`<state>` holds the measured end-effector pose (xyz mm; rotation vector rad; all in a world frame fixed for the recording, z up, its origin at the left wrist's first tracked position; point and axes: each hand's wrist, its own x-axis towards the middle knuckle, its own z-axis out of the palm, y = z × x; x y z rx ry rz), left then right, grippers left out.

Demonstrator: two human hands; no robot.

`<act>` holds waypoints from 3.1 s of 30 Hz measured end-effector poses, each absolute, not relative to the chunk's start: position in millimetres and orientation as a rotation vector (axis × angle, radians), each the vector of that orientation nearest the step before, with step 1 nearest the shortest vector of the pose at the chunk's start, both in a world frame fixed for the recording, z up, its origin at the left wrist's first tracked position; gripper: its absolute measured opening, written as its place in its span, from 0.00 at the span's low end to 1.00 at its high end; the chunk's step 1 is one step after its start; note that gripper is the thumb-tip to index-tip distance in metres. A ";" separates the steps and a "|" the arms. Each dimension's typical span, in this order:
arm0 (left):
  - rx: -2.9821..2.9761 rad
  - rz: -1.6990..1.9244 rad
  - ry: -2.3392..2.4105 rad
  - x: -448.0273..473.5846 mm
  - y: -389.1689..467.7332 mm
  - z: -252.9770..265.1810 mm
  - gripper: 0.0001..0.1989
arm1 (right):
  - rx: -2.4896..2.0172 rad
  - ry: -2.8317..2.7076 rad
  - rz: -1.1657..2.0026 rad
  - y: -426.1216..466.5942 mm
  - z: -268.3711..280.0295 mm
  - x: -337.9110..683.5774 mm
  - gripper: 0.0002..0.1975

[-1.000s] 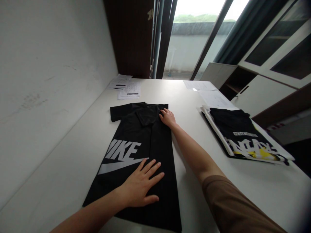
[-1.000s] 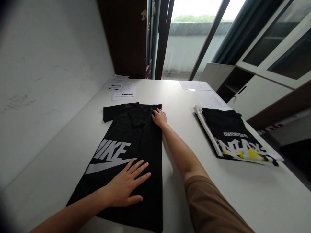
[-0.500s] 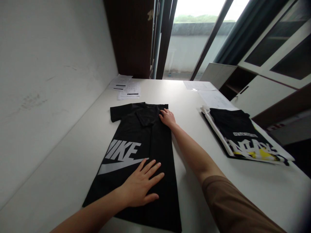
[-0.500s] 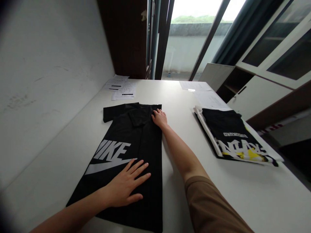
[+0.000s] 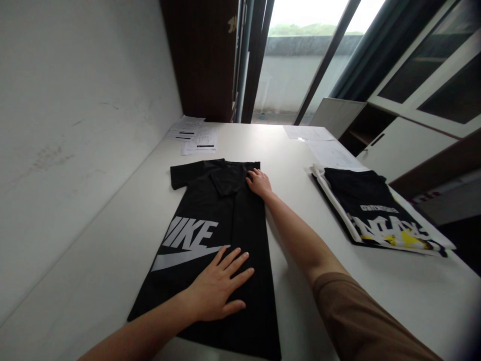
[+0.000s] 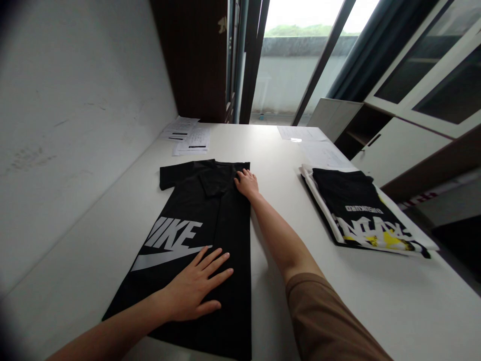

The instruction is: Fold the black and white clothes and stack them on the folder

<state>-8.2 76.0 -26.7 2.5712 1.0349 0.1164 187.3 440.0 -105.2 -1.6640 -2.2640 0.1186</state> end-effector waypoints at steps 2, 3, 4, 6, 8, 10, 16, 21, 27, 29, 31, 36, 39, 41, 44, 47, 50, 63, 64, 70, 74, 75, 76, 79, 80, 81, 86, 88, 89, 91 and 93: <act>2.569 0.112 1.032 -8.3 76.0 -26.5 0.42 | -1.668 -2.265 0.125 439.1 -103.7 187.1 0.25; 2.569 0.110 1.029 -8.5 76.0 -26.6 0.42 | -1.671 -2.266 0.129 438.6 -102.8 186.9 0.25; 2.569 0.112 1.026 -8.6 75.9 -26.7 0.42 | -1.675 -2.267 0.133 438.1 -102.0 186.7 0.25; 2.573 0.123 1.025 -8.9 75.7 -27.1 0.42 | -1.682 -2.266 0.139 437.2 -100.4 186.3 0.25; 2.578 0.137 1.027 -9.0 75.5 -27.5 0.41 | -1.685 -2.262 0.139 436.5 -99.5 185.9 0.25; 2.579 0.141 1.029 -8.8 75.5 -27.6 0.41 | -1.684 -2.261 0.138 436.2 -99.3 185.7 0.24; 2.575 0.117 1.030 -8.6 75.8 -27.4 0.41 | -1.676 -2.259 0.129 437.5 -102.3 185.9 0.24; 2.579 0.128 1.028 -8.7 75.8 -28.1 0.41 | -1.676 -2.257 0.128 438.8 -103.8 186.5 0.25; 2.579 0.121 1.026 -9.1 76.0 -28.6 0.41 | -1.676 -2.259 0.133 438.6 -103.2 186.7 0.25; 2.581 0.131 1.025 -9.4 75.8 -29.2 0.41 | -1.674 -2.261 0.134 438.9 -103.3 186.7 0.25; 2.584 0.148 1.024 -9.5 75.6 -29.7 0.41 | -1.674 -2.261 0.131 439.2 -103.5 186.8 0.25; 2.580 0.150 1.026 -9.2 75.9 -28.9 0.41 | -1.674 -2.262 0.119 439.3 -103.7 187.0 0.25; 2.576 0.134 1.030 -9.0 75.9 -28.3 0.41 | -1.670 -2.258 0.117 438.6 -102.9 186.8 0.25; 2.577 0.135 1.031 -8.9 75.7 -28.5 0.41 | -1.678 -2.259 0.129 437.9 -101.9 186.5 0.25; 2.578 0.149 1.030 -8.9 75.4 -29.1 0.41 | -1.693 -2.258 0.145 436.8 -100.4 185.8 0.25; 2.575 0.144 1.030 -8.8 75.5 -29.2 0.41 | -1.694 -2.253 0.143 436.6 -100.1 185.5 0.25; 2.575 0.138 1.029 -8.8 75.7 -29.1 0.41 | -1.689 -2.252 0.138 437.3 -101.3 185.8 0.25; 2.573 0.117 1.031 -8.7 75.8 -27.8 0.42 | -1.684 -2.264 0.131 437.8 -101.7 186.1 0.25; 2.570 0.109 1.034 -8.6 76.0 -27.5 0.42 | -1.684 -2.265 0.132 438.0 -101.8 186.2 0.25; 2.567 0.110 1.037 -8.2 75.5 -27.0 0.42 | -1.671 -2.263 0.124 439.8 -104.6 186.4 0.25; 2.569 0.120 1.038 -8.1 75.0 -27.1 0.42 | -1.665 -2.265 0.123 440.2 -105.9 186.8 0.25; 2.567 0.117 1.037 -8.1 75.0 -27.0 0.42 | -1.665 -2.264 0.126 439.8 -105.7 187.1 0.25; 2.564 0.112 1.036 -8.2 75.1 -26.9 0.42 | -1.665 -2.262 0.130 439.0 -105.0 187.3 0.25; 2.555 0.120 1.039 -8.5 75.3 -26.9 0.40 | -1.648 -2.256 0.080 435.4 -99.8 185.0 0.24; 2.551 0.132 1.040 -8.8 75.4 -27.0 0.39 | -1.621 -2.261 0.041 434.1 -97.2 182.2 0.23; 2.546 0.147 1.040 -9.1 75.4 -27.3 0.38 | -1.580 -2.270 0.008 433.1 -94.5 178.1 0.22; 2.525 0.180 1.016 -10.9 75.5 -27.6 0.37 | -1.217 -2.472 0.172 437.3 -84.4 137.1 0.19; 2.519 0.181 1.013 -11.4 76.0 -26.8 0.37 | -1.080 -2.540 0.232 443.5 -83.1 116.3 0.19; 2.515 0.182 1.014 -11.6 76.5 -26.3 0.37 | -1.043 -2.555 0.243 447.2 -82.8 106.5 0.20; 2.509 0.181 1.012 -12.1 77.6 -25.3 0.37 | -1.031 -2.578 0.256 455.1 -82.8 90.2 0.21; 2.501 0.181 1.006 -12.7 78.8 -25.0 0.37 | -1.087 -2.599 0.246 462.7 -83.5 79.3 0.21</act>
